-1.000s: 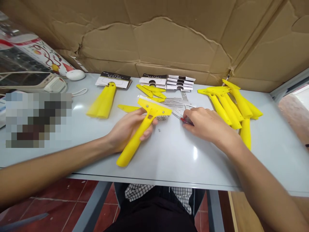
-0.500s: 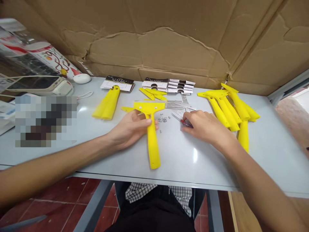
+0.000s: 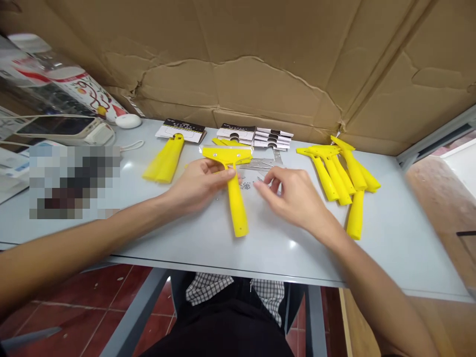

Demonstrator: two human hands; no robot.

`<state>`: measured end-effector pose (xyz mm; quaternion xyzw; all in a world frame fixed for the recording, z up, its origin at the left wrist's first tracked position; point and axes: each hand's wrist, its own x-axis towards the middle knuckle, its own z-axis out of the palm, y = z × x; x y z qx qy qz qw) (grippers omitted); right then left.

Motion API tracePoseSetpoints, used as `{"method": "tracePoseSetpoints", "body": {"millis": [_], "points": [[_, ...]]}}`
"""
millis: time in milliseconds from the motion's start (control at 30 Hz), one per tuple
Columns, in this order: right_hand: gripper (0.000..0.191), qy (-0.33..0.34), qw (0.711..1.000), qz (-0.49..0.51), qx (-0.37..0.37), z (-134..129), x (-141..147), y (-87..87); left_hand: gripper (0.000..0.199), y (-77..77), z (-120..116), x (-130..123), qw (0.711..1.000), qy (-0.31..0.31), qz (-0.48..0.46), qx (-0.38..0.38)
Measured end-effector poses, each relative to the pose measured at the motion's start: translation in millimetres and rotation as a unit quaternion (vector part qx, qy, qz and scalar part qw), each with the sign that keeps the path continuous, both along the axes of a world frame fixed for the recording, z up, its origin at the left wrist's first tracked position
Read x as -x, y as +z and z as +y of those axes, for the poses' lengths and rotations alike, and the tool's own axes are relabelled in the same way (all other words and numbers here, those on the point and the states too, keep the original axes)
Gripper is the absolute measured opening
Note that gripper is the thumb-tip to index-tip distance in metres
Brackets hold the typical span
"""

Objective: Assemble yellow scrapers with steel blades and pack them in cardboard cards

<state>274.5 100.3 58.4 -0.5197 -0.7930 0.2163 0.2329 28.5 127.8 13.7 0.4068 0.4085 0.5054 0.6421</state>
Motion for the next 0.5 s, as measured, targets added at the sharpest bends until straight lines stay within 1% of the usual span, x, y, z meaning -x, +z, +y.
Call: {"method": "tracePoseSetpoints", "body": {"millis": [33,100,167,233,300,367,433,467,500], "points": [[0.033,0.004,0.998,0.041,0.052,-2.2,5.1,-3.3,0.035,3.0,1.3,-3.3,1.000,0.000,0.002,-0.001],[0.041,0.014,0.981,0.112,0.157,-4.5,14.4,-13.1,0.039,8.1,3.6,-12.0,1.000,-0.007,0.008,-0.006],[0.048,0.023,0.957,0.175,0.229,-4.2,20.8,-23.5,0.041,11.3,5.5,-21.5,0.999,-0.002,0.024,-0.023],[0.048,0.030,0.932,0.227,0.280,-2.4,23.2,-31.1,0.041,12.7,7.4,-28.6,0.997,0.002,0.051,-0.050],[0.047,0.033,0.915,0.259,0.307,0.0,22.3,-35.0,0.039,13.3,9.5,-30.1,0.993,-0.013,0.090,-0.068],[0.046,0.028,0.910,0.270,0.313,2.9,19.7,-36.7,0.035,14.0,11.8,-24.0,0.986,-0.047,0.146,-0.065],[0.046,0.020,0.910,0.272,0.312,6.2,16.9,-38.2,0.034,16.3,13.6,-11.2,0.972,-0.093,0.211,-0.052],[0.046,0.016,0.911,0.270,0.313,7.9,15.7,-39.2,0.032,18.7,14.2,-3.2,0.966,-0.099,0.233,-0.058],[0.046,0.012,0.911,0.268,0.313,9.6,14.5,-40.4,0.029,22.1,14.8,5.2,0.960,-0.089,0.253,-0.077]]}}
